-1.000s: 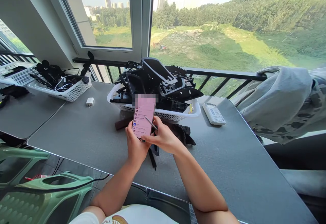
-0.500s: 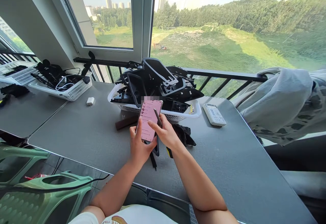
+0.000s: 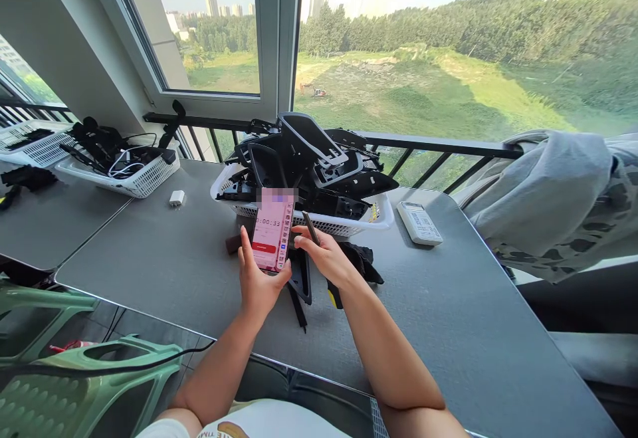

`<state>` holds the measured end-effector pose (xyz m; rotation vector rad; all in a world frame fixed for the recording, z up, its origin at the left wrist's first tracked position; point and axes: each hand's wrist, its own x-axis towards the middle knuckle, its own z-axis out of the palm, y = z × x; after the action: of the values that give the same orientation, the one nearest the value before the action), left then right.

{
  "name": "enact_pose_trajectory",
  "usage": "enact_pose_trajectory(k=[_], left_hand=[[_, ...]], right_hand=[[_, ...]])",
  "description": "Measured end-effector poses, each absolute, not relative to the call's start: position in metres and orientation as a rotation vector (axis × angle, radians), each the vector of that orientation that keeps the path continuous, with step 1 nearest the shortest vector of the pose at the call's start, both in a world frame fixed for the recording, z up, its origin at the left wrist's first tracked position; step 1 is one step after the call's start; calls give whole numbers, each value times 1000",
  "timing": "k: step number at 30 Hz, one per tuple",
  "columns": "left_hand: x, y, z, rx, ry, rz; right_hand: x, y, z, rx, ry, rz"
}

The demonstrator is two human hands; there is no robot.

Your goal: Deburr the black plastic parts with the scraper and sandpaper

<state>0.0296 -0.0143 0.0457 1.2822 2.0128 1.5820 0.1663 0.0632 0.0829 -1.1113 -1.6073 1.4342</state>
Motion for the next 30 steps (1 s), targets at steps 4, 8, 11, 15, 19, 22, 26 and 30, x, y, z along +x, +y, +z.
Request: enact_pose_trajectory(k=[4,8,11,15,19,22,26,30], left_hand=[[24,-13,43,1223,2024,1588],[12,-18,42,1178,2026,1581],[-3,-25,42,1146,2108,1532],[-34,-32,46,1062,2328,1421],[-70,-32,51,912,2592,1235],[-96,-29,49,807,2678,1069],[-125,-23,36,825,2701,892],[-145,-9,24,780,2674,747]], right_hand=[[166,63,85,-1130,-1620,1440],[167,62,89,-1152,-1647,1414],[171,61,94,-1166,-1669,1394],[179,61,103,-1198,-1717,1376],[189,61,109,-1231,-1759,1380],[193,60,111,-1238,-1769,1434],[195,61,108,-1227,-1832,1423],[189,63,102,-1261,-2059,1338]])
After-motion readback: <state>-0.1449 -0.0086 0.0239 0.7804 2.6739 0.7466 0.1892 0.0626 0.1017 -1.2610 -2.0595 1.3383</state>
